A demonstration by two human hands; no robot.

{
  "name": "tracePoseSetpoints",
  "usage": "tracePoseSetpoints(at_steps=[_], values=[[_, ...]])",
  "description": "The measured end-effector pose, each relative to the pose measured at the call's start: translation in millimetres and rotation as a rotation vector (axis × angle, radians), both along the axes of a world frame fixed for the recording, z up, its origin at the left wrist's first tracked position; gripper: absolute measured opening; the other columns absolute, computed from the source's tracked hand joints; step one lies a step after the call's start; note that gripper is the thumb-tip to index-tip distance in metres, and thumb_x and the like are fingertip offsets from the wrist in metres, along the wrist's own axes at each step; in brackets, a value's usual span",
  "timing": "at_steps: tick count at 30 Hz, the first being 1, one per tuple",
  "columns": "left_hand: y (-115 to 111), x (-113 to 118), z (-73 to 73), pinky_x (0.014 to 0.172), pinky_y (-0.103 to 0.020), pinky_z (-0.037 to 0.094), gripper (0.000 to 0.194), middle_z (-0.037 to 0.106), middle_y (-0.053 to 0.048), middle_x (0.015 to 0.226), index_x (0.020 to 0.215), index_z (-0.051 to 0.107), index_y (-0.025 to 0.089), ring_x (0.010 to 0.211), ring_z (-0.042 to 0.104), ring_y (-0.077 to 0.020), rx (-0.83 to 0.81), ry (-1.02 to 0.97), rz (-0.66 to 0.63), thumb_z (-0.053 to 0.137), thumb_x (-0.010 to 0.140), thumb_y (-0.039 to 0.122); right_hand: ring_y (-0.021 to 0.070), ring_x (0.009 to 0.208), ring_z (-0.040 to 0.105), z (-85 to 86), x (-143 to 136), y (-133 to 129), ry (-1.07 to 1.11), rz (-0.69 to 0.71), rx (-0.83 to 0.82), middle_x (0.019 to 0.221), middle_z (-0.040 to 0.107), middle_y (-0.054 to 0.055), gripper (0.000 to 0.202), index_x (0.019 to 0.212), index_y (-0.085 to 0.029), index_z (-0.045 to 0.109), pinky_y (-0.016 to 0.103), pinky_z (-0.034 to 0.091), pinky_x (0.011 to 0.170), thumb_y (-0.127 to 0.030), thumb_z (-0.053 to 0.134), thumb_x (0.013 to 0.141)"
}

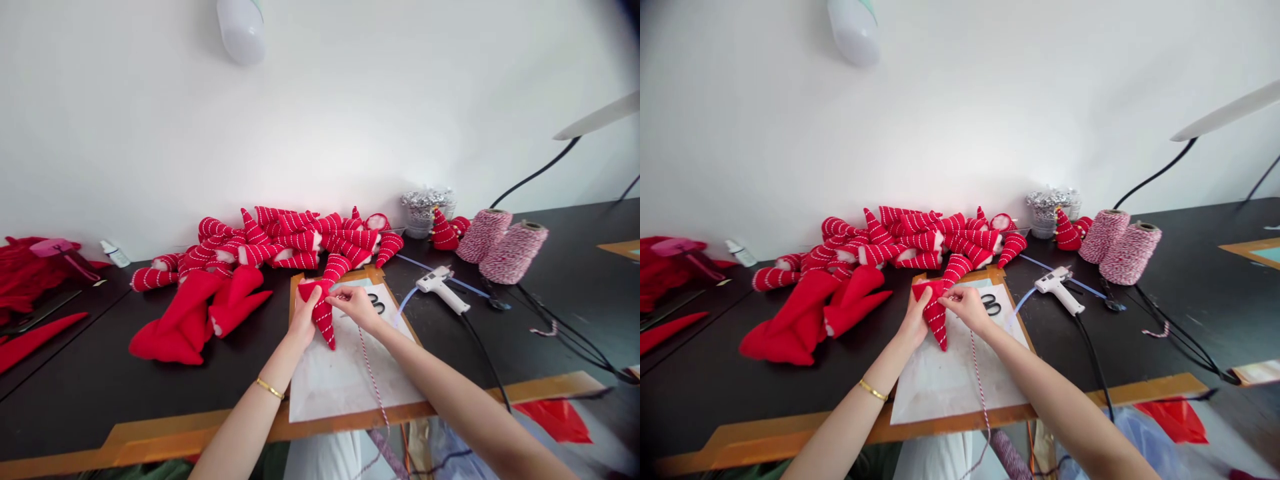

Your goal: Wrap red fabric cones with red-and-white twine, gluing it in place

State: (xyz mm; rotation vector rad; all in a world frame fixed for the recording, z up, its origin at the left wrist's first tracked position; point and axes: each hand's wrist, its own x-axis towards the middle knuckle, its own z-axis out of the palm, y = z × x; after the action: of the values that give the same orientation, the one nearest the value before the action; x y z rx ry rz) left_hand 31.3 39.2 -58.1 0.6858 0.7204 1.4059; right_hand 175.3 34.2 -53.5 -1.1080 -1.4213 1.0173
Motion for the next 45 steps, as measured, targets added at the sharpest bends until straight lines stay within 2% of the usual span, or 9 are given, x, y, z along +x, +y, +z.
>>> tracePoseSetpoints(at_steps=[3, 8, 14, 17, 20, 26, 31, 40, 45], values=[[-3, 1, 1.1, 0.078, -0.028, 0.052, 0.061, 0.070, 0.001, 0.093, 0.114, 0.056, 0.023, 0.079, 0.068, -0.0151, -0.014, 0.025, 0.043, 0.089, 0.063, 0.019, 0.0108, 0.054, 0.046, 2.4, -2, -3, 0.038, 0.082, -0.052, 0.063, 0.060, 0.000, 0.035, 0.071, -0.017, 0.069, 0.024, 0.038, 0.047, -0.051, 0.078, 0.069], [-5, -3, 6.7, 0.063, -0.026, 0.052, 0.038, 0.071, -0.003, 0.081, 0.097, 0.064, 0.015, 0.065, 0.065, -0.0144, -0.132, 0.027, -0.063, 0.085, 0.069, 0.030, 0.0044, 0.044, 0.027, 3.9, 3, 0, 0.165, 0.169, -0.210, 0.055, 0.045, -0.006, 0.043, 0.066, -0.018, 0.062, 0.021, 0.020, 0.039, -0.056, 0.082, 0.062], [-2, -9, 8.4, 0.048, -0.024, 0.050, 0.034, 0.067, -0.003, 0.065, 0.088, 0.066, 0.012, 0.050, 0.060, -0.0130, -0.274, -0.011, -0.122, 0.080, 0.075, 0.039, 0.0037, 0.044, 0.016, 0.8, 5, 4, 0.296, 0.193, -0.306, 0.050, 0.034, -0.009, 0.046, 0.067, -0.017, 0.063, 0.023, 0.010, 0.040, -0.055, 0.086, 0.056], [-2, -10, 9.7, 0.054, -0.026, 0.055, 0.034, 0.070, -0.006, 0.069, 0.092, 0.067, 0.012, 0.055, 0.063, -0.0148, -0.277, -0.047, -0.138, 0.076, 0.080, 0.043, 0.0044, 0.045, 0.014, 0.7, 4, 3, 0.342, 0.224, -0.322, 0.049, 0.031, -0.010, 0.046, 0.068, -0.017, 0.063, 0.024, 0.007, 0.042, -0.055, 0.086, 0.056], [-4, -8, 10.5, 0.071, -0.034, 0.060, 0.036, 0.074, -0.010, 0.083, 0.100, 0.067, 0.013, 0.069, 0.069, -0.0187, -0.258, -0.093, -0.156, 0.071, 0.083, 0.045, 0.0047, 0.046, 0.012, 1.3, 4, 1, 0.373, 0.250, -0.347, 0.049, 0.030, -0.011, 0.046, 0.069, -0.017, 0.062, 0.025, 0.005, 0.043, -0.055, 0.086, 0.057], [-6, -8, 7.8, 0.093, -0.046, 0.056, 0.046, 0.074, -0.015, 0.101, 0.108, 0.067, 0.013, 0.098, 0.070, -0.0283, -0.173, -0.121, -0.209, 0.065, 0.086, 0.053, 0.0050, 0.046, 0.012, 1.2, 2, -1, 0.378, 0.291, -0.382, 0.050, 0.038, -0.009, 0.047, 0.070, -0.017, 0.060, 0.026, 0.003, 0.044, -0.056, 0.084, 0.058], [-5, -10, 6.1, 0.093, -0.044, 0.055, 0.052, 0.074, -0.018, 0.103, 0.107, 0.068, 0.011, 0.102, 0.069, -0.0301, -0.169, -0.092, -0.235, 0.064, 0.085, 0.058, 0.0045, 0.047, 0.009, 1.6, 2, -3, 0.413, 0.295, -0.447, 0.048, 0.027, -0.013, 0.048, 0.067, -0.018, 0.056, 0.025, 0.002, 0.044, -0.052, 0.087, 0.055], [-9, -8, 3.9, 0.091, -0.043, 0.055, 0.045, 0.075, -0.015, 0.097, 0.105, 0.069, 0.013, 0.096, 0.070, -0.0285, -0.142, -0.129, -0.210, 0.069, 0.083, 0.052, 0.0040, 0.048, 0.008, -7.0, -1, -1, 0.522, 0.343, -0.485, 0.052, 0.026, -0.012, 0.047, 0.070, -0.017, 0.056, 0.022, 0.001, 0.042, -0.048, 0.089, 0.058], [-8, -9, -1.2, 0.093, -0.041, 0.053, 0.053, 0.074, -0.017, 0.103, 0.108, 0.069, 0.010, 0.102, 0.068, -0.0293, -0.153, -0.127, -0.255, 0.065, 0.084, 0.057, 0.0044, 0.049, 0.008, -13.5, -2, 2, 0.531, 0.341, -0.472, 0.054, 0.025, -0.011, 0.047, 0.071, -0.017, 0.056, 0.022, 0.002, 0.042, -0.050, 0.088, 0.059]])
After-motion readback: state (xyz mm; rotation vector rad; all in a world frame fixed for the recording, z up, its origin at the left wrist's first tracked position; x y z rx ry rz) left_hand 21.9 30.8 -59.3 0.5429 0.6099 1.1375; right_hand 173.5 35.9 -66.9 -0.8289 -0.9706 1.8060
